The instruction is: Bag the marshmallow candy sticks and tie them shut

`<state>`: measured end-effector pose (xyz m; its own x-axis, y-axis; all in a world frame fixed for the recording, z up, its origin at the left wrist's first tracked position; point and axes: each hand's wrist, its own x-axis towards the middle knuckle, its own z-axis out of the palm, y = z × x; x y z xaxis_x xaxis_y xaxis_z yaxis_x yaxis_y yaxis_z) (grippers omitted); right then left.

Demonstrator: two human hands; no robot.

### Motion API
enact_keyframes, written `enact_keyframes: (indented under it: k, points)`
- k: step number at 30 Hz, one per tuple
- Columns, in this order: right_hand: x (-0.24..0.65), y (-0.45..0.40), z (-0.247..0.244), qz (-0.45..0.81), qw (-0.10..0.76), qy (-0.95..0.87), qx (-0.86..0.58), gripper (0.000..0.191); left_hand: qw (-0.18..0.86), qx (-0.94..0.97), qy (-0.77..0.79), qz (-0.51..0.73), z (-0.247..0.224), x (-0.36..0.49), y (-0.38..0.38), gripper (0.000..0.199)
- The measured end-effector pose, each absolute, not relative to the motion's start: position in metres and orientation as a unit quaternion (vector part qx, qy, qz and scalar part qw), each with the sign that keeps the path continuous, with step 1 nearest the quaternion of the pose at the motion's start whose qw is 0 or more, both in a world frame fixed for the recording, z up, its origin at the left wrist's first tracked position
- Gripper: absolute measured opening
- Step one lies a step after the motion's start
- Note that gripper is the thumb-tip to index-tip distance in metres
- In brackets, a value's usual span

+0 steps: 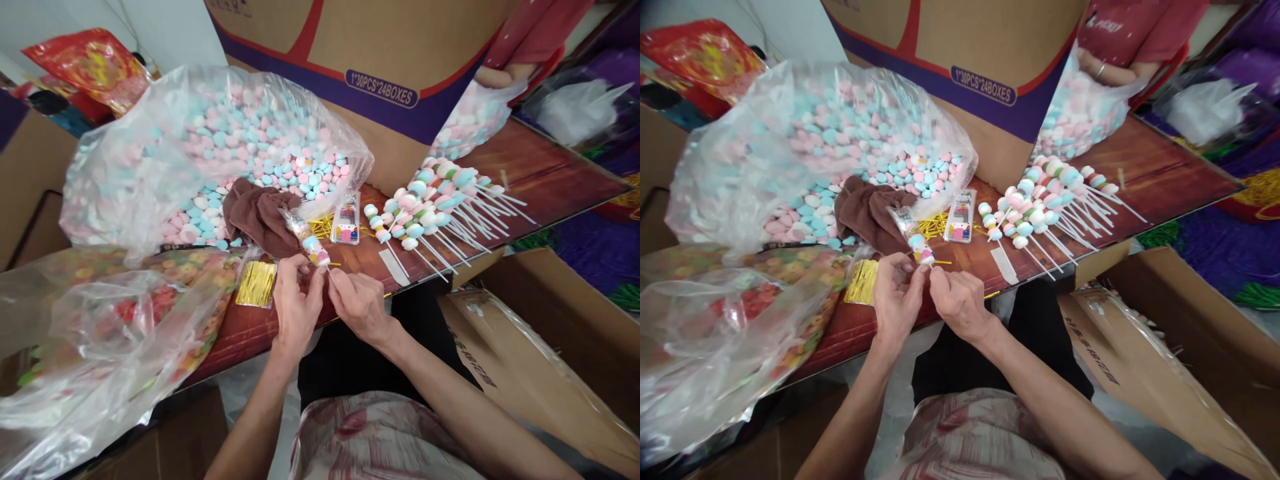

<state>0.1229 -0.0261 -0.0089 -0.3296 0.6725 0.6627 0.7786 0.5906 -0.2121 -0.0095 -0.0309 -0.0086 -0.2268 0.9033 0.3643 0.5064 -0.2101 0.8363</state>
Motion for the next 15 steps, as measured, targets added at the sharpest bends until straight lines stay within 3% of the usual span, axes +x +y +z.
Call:
enact_keyframes:
  k: [9, 12, 15]
  points:
    - [0.1216, -0.0287, -0.0182, -0.029, 0.374, -0.800, -0.469, 0.014, 0.106, 0.693, 0.562, 0.439, -0.0053, -0.0158, -0.0274, 0.015]
    - [0.1203, -0.0305, -0.0167, 0.099, 0.408, -0.766, -0.487, 0.015, 0.108, 0.688, 0.564, 0.443, -0.0087, -0.0180, -0.0275, 0.016]
    - [0.1184, -0.0324, -0.0100, 0.308, 0.457, -0.663, -0.507, 0.014, 0.124, 0.680, 0.570, 0.444, -0.0096, -0.0197, -0.0279, 0.016]
